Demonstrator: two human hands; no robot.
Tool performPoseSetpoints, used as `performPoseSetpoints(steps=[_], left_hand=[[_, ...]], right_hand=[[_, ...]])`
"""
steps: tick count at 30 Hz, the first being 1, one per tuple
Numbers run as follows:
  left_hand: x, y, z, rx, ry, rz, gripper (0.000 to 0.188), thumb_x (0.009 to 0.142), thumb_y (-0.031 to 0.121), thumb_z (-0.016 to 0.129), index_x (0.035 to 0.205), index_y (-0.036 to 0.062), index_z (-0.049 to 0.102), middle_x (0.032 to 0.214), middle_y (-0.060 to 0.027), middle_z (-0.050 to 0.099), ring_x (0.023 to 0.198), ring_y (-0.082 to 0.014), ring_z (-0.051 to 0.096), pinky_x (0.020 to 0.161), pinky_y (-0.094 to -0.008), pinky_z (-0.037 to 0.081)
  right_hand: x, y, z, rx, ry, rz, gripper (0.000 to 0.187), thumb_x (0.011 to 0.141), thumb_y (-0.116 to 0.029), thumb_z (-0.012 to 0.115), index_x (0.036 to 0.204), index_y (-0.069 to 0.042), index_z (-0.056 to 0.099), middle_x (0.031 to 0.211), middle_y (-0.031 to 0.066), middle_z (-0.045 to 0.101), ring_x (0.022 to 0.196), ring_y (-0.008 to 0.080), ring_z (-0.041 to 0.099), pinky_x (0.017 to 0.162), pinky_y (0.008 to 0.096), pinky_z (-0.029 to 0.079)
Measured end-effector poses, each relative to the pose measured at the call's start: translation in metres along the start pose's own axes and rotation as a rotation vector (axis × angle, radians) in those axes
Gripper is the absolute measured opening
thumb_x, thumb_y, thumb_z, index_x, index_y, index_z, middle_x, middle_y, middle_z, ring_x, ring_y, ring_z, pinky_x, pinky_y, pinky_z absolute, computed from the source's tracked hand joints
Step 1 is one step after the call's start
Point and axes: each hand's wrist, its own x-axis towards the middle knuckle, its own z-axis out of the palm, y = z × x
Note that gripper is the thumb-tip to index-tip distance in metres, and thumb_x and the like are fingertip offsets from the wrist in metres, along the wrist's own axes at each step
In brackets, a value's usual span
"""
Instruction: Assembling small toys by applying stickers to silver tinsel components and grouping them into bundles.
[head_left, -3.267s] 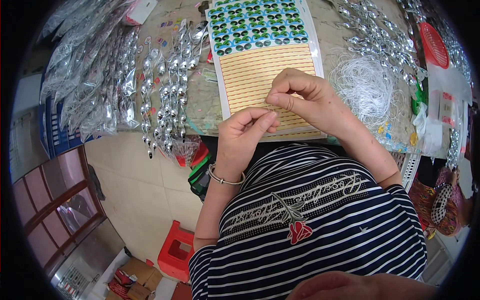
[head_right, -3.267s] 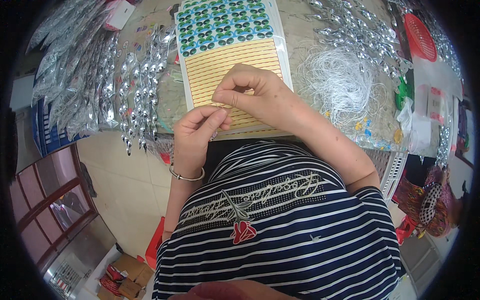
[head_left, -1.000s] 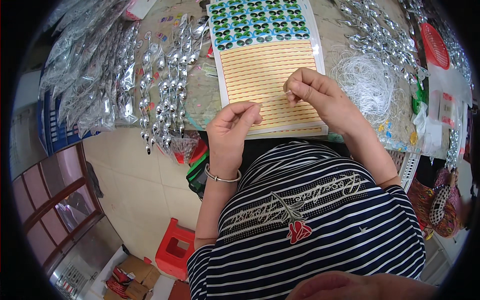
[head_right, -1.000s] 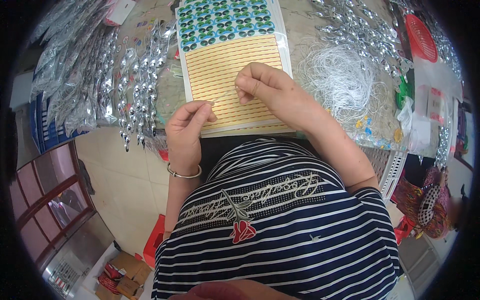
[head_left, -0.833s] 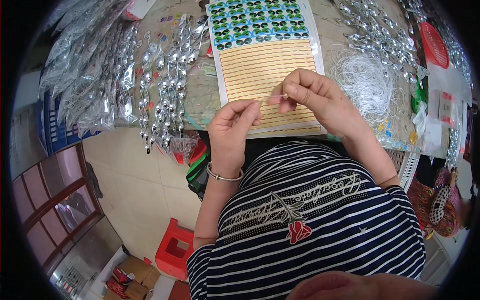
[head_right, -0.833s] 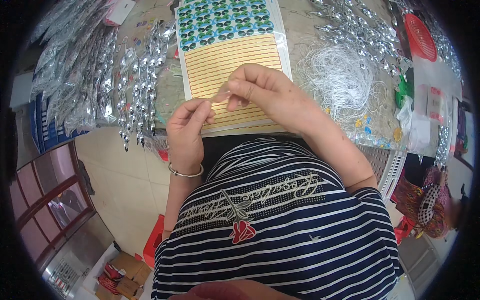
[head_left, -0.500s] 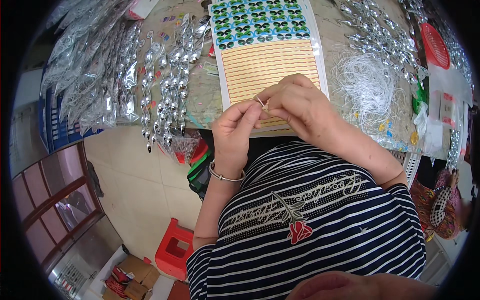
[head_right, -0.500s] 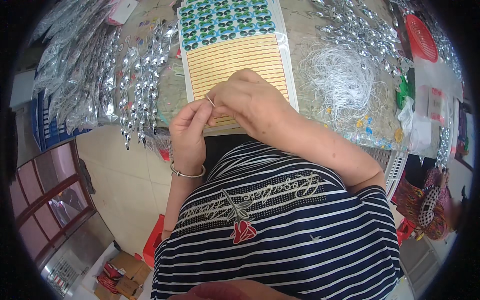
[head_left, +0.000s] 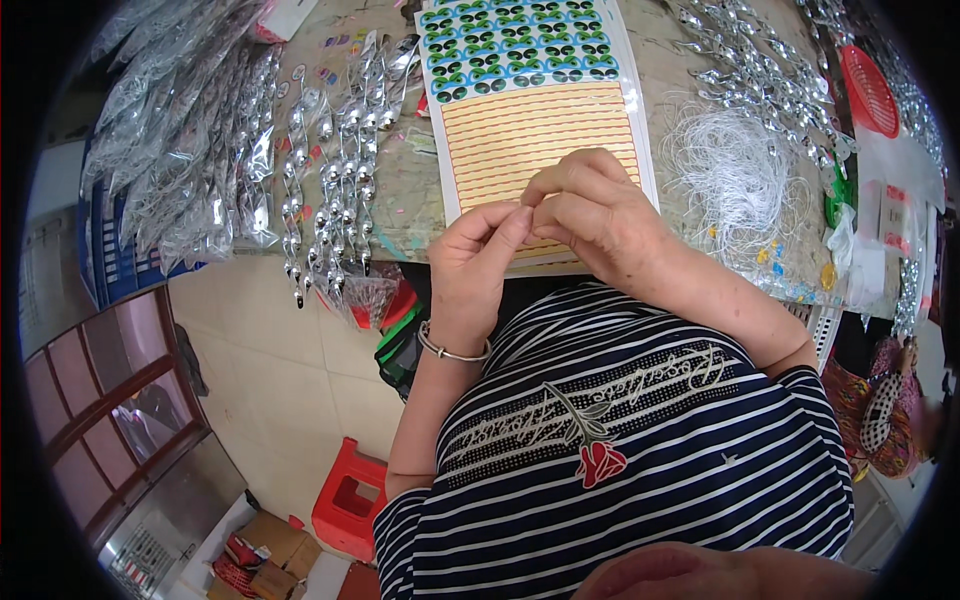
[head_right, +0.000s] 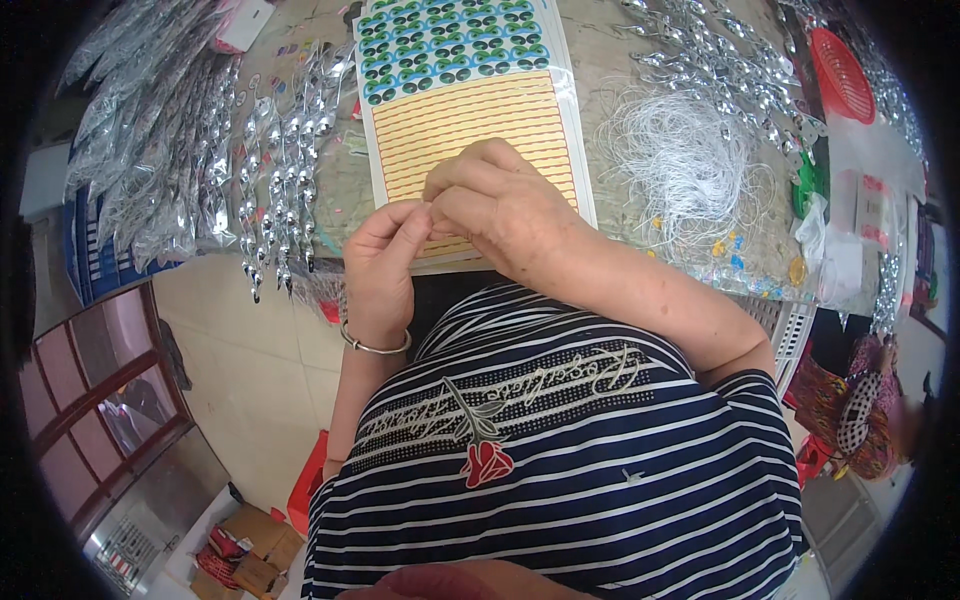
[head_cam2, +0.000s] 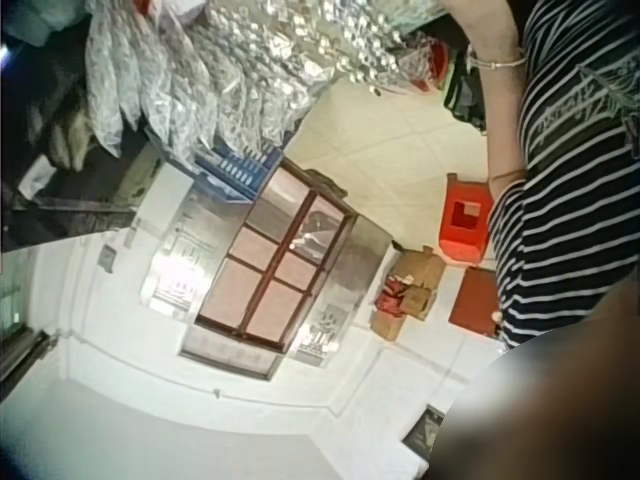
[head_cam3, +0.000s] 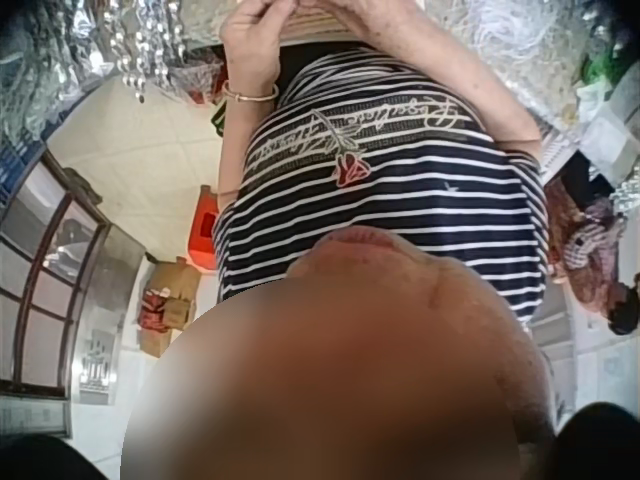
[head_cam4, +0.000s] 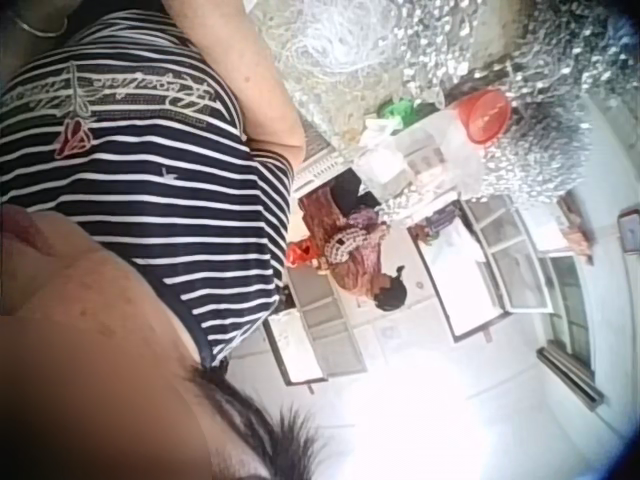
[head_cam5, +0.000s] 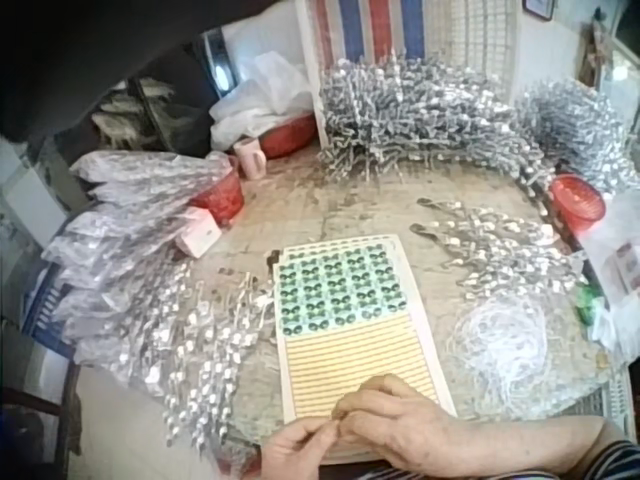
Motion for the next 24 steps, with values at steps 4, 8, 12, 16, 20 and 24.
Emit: performPoseSetpoints(steps=[4, 8, 12, 16, 20, 24], left_hand=[[-0.001, 0.006, 0.002, 0.08, -0.005, 0.037, 0.015, 0.091, 0.01, 0.061, 0.097, -0.003, 0.065, 0.082, -0.0027, 0.065, 0.077, -0.0069, 0.058, 0.073, -0.0204, 0.046], [-0.001, 0.007, 0.002, 0.126, 0.0, 0.052, 0.013, 0.091, 0.011, 0.061, 0.094, -0.002, 0.065, 0.08, -0.0017, 0.064, 0.076, -0.0061, 0.057, 0.071, -0.0198, 0.045], [0.0, 0.003, 0.0, 0.124, 0.005, 0.036, 0.013, 0.091, 0.011, 0.061, 0.092, -0.0013, 0.065, 0.079, -0.001, 0.063, 0.074, -0.0052, 0.055, 0.069, -0.0191, 0.044], [0.0, 0.003, 0.002, 0.15, -0.029, 0.055, 0.012, 0.091, 0.011, 0.062, 0.092, -0.0005, 0.065, 0.078, -0.0004, 0.062, 0.07, -0.0036, 0.052, 0.065, -0.0176, 0.042], [-0.001, 0.004, 0.002, 0.137, -0.044, -0.047, 0.013, 0.091, 0.011, 0.06, 0.093, -0.0004, 0.066, 0.076, -0.0014, 0.063, 0.067, -0.0042, 0.049, 0.063, -0.0178, 0.037], [-0.001, 0.004, 0.002, 0.061, -0.052, -0.083, 0.012, 0.09, 0.011, 0.061, 0.092, -0.0006, 0.066, 0.075, -0.0013, 0.063, 0.066, -0.0039, 0.049, 0.062, -0.0175, 0.036]], right_hand=[[0.002, 0.001, -0.007, 0.006, 0.033, 0.097, 0.011, 0.079, -0.004, 0.067, 0.089, -0.006, 0.062, 0.098, 0.0085, 0.057, 0.093, 0.0265, 0.051, 0.082, 0.0349, 0.042], [0.002, 0.008, -0.007, 0.045, 0.028, 0.159, 0.006, 0.083, -0.005, 0.064, 0.088, -0.005, 0.06, 0.095, 0.0081, 0.056, 0.092, 0.025, 0.052, 0.081, 0.0329, 0.042], [0.001, 0.015, 0.001, 0.273, 0.069, 0.247, 0.009, 0.083, -0.01, 0.063, 0.08, -0.003, 0.059, 0.083, 0.0099, 0.056, 0.08, 0.0271, 0.054, 0.076, 0.0359, 0.043], [0.001, 0.014, 0.003, 0.414, 0.028, 0.375, 0.01, 0.085, -0.01, 0.063, 0.081, -0.001, 0.06, 0.082, 0.0091, 0.056, 0.08, 0.0238, 0.054, 0.072, 0.033, 0.044], [0.002, 0.016, 0.001, 0.427, -0.046, 0.384, 0.005, 0.09, -0.007, 0.059, 0.09, -0.002, 0.06, 0.092, 0.0041, 0.055, 0.086, 0.0139, 0.052, 0.076, 0.0264, 0.043], [0.004, 0.016, 0.004, 0.603, -0.042, 0.438, 0.006, 0.089, -0.007, 0.061, 0.091, -0.002, 0.063, 0.092, 0.0036, 0.055, 0.087, 0.0131, 0.053, 0.078, 0.0257, 0.043]])
